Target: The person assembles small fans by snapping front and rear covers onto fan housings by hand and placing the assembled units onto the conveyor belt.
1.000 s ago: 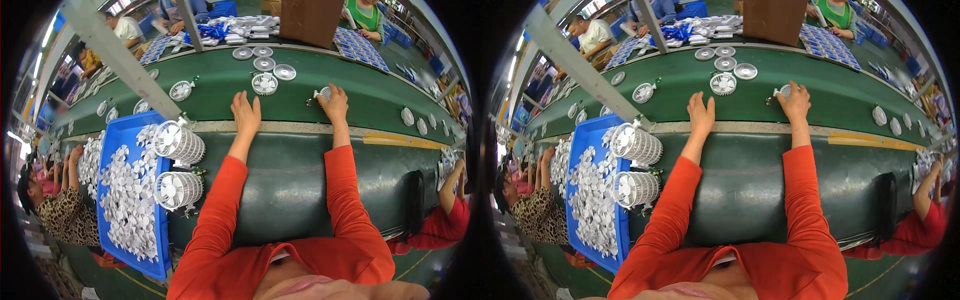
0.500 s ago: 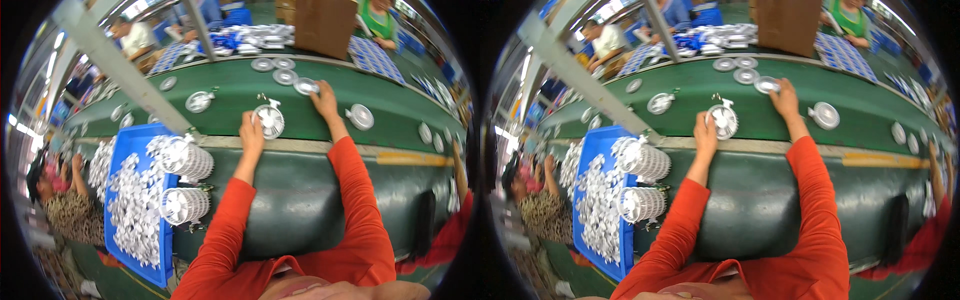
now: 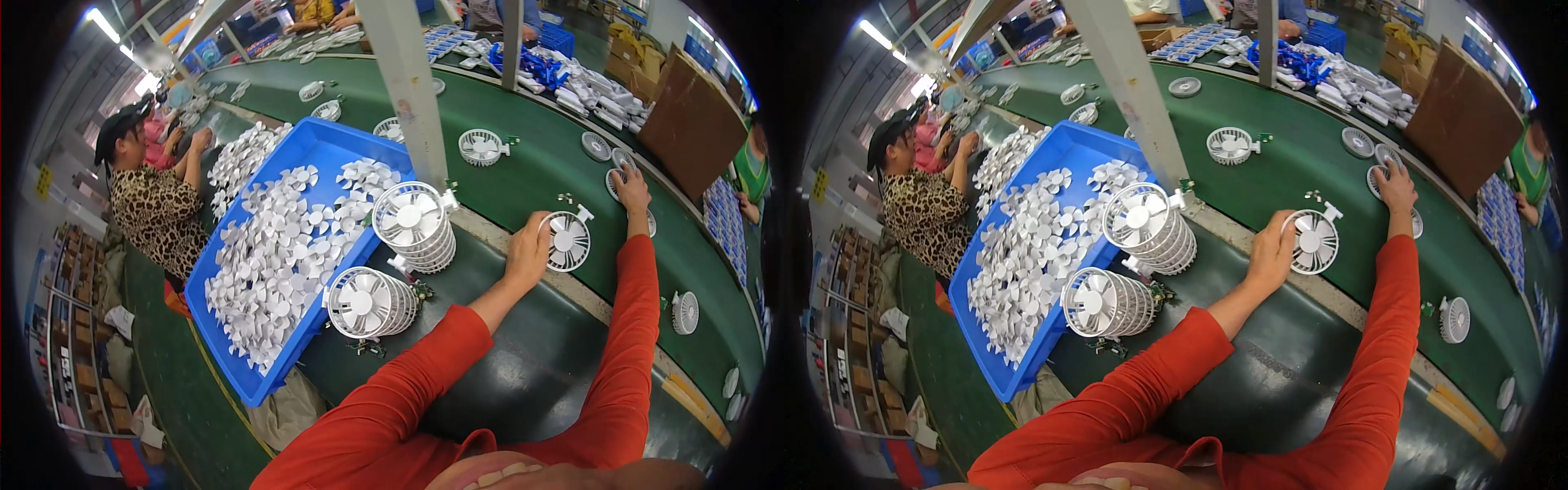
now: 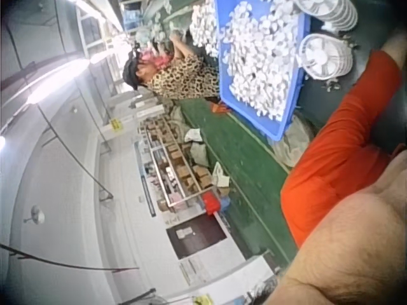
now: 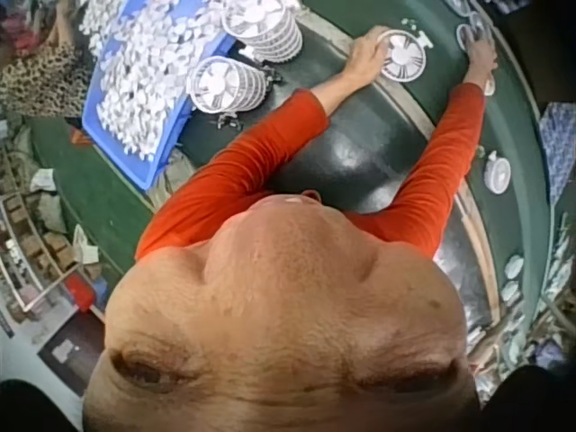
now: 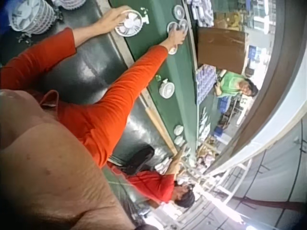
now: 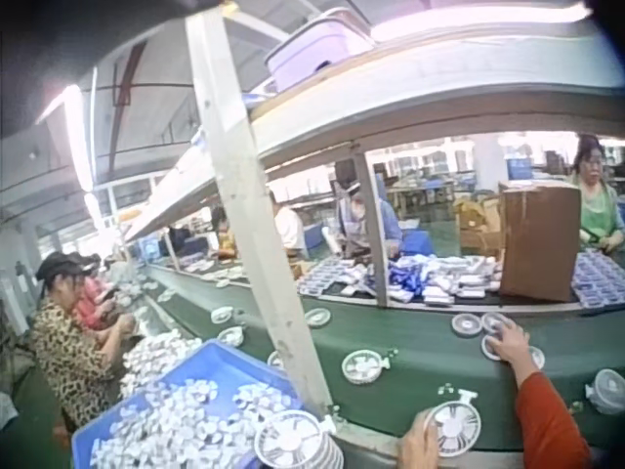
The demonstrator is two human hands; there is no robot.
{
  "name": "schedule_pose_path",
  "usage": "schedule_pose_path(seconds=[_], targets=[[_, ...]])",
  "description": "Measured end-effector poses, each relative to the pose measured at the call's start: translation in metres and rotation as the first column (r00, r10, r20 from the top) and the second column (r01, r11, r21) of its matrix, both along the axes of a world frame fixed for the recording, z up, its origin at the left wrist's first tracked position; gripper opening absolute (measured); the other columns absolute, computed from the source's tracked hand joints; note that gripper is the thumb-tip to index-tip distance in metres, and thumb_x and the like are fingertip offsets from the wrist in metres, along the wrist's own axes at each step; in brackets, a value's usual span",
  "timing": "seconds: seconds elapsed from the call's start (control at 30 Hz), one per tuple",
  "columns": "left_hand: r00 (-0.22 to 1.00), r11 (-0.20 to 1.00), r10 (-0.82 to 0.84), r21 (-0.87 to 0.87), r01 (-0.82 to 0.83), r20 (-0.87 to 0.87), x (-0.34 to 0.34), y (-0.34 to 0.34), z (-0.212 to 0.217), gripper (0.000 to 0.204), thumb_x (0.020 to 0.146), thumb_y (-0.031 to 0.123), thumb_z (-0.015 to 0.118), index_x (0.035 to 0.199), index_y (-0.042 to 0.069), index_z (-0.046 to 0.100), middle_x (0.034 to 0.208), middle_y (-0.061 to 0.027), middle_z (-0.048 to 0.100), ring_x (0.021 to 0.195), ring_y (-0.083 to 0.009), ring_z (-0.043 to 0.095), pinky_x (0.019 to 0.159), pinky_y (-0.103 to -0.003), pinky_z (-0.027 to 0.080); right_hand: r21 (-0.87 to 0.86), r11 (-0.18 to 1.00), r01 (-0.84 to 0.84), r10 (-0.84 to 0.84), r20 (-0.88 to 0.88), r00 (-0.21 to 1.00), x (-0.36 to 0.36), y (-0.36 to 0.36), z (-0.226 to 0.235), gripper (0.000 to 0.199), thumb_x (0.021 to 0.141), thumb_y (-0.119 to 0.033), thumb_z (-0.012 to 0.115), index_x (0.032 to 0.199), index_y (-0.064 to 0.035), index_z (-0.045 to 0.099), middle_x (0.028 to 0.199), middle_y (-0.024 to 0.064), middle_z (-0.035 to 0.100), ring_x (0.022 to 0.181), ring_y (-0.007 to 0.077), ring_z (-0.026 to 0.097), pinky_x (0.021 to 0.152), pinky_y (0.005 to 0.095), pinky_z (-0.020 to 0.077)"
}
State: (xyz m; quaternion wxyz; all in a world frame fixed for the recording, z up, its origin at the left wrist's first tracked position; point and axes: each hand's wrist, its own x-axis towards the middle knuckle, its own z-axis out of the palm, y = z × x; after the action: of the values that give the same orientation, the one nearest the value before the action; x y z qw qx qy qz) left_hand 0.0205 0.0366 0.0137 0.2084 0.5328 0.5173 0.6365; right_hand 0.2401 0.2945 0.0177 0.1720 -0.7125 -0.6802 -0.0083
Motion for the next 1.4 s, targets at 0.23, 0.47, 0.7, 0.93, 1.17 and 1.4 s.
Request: schedule_pose_path(seconds=[0.23, 0.47, 0.7, 0.93, 1.17, 1.4], targets=[[0.993, 0.999, -0.024, 0.028, 0.021, 0.117, 0.005, 0.001, 0.0, 0.023, 0.096, 0.017, 0.042, 0.108, 0.001, 0.053, 0.086, -0.0213, 0.063, 0.081, -0.0395, 0.062, 0.069, -0.045, 0.047, 0.288, 0.92, -0.267, 0.329, -0.194, 0.924, 0.025, -0.06, -0.027, 0.031, 0.084, -0.034, 0.065, 0.094, -0.0043, 0.064, 0.105, 0.0141, 0.061, 0.094, 0.0322, 0.06, 0.082, 0.0405, 0.0471], [0.93, 0.991, 0.123, 0.0, -0.131, 0.346, -0.015, 0.024, -0.014, 0.026, 0.094, 0.012, 0.045, 0.116, -0.002, 0.05, 0.104, -0.0179, 0.057, 0.096, -0.0273, 0.055, 0.087, -0.037, 0.043, -0.288, 0.668, -0.686, 0.385, -0.656, 0.65, -0.021, -0.193, 0.051, 0.018, 0.09, -0.022, 0.061, 0.084, -0.0044, 0.059, 0.071, -0.0017, 0.057, 0.064, 0.0055, 0.051, 0.054, 0.0223, 0.041], [0.932, 0.989, 0.127, 0.032, -0.147, 0.34, -0.016, 0.024, -0.009, 0.028, 0.098, 0.018, 0.04, 0.114, -0.002, 0.05, 0.102, -0.0165, 0.06, 0.091, -0.0255, 0.057, 0.083, -0.036, 0.044, 0.05, 0.78, -0.623, 0.551, -0.525, 0.649, -0.036, -0.1, 0.052, 0.03, 0.09, -0.035, 0.059, 0.097, -0.0059, 0.064, 0.079, 0.0043, 0.066, 0.065, 0.0148, 0.062, 0.056, 0.0286, 0.0492], [0.959, 0.993, 0.077, 0.067, -0.098, 0.273, -0.007, 0.018, -0.016, 0.028, 0.098, 0.017, 0.041, 0.114, -0.003, 0.05, 0.102, -0.0176, 0.059, 0.091, -0.0255, 0.056, 0.083, -0.036, 0.043, -0.032, 0.999, 0.005, -0.003, 0.063, 0.998, -0.041, -0.02, 0.008, 0.05, 0.081, -0.045, 0.065, 0.119, -0.0149, 0.055, 0.127, 0.0085, 0.054, 0.122, 0.0304, 0.045, 0.094, 0.0489, 0.0423], [0.979, 0.997, -0.011, 0.082, -0.006, 0.203, -0.011, 0.025, -0.013, 0.024, 0.097, 0.018, 0.044, 0.104, -0.002, 0.054, 0.088, -0.0145, 0.061, 0.078, -0.0231, 0.057, 0.072, -0.036, 0.046, 0.36, 0.876, -0.322, 0.348, -0.007, 0.938, 0.045, -0.076, 0.0, 0.026, 0.082, -0.03, 0.064, 0.084, -0.0046, 0.061, 0.096, 0.0148, 0.065, 0.091, 0.0356, 0.059, 0.081, 0.0444, 0.0484], [0.961, 0.967, -0.253, 0.062, 0.247, 0.113, 0.032, 0.05, -0.013, 0.028, 0.098, 0.024, 0.042, 0.105, 0.0, 0.055, 0.092, -0.0146, 0.061, 0.083, -0.0255, 0.058, 0.076, -0.038, 0.044, 0.317, 0.933, -0.173, 0.222, -0.125, 0.967, 0.099, -0.215, 0.001, 0.022, 0.075, -0.023, 0.068, 0.082, -0.0038, 0.06, 0.084, 0.0195, 0.064, 0.081, 0.0376, 0.061, 0.073, 0.0438, 0.0492]])
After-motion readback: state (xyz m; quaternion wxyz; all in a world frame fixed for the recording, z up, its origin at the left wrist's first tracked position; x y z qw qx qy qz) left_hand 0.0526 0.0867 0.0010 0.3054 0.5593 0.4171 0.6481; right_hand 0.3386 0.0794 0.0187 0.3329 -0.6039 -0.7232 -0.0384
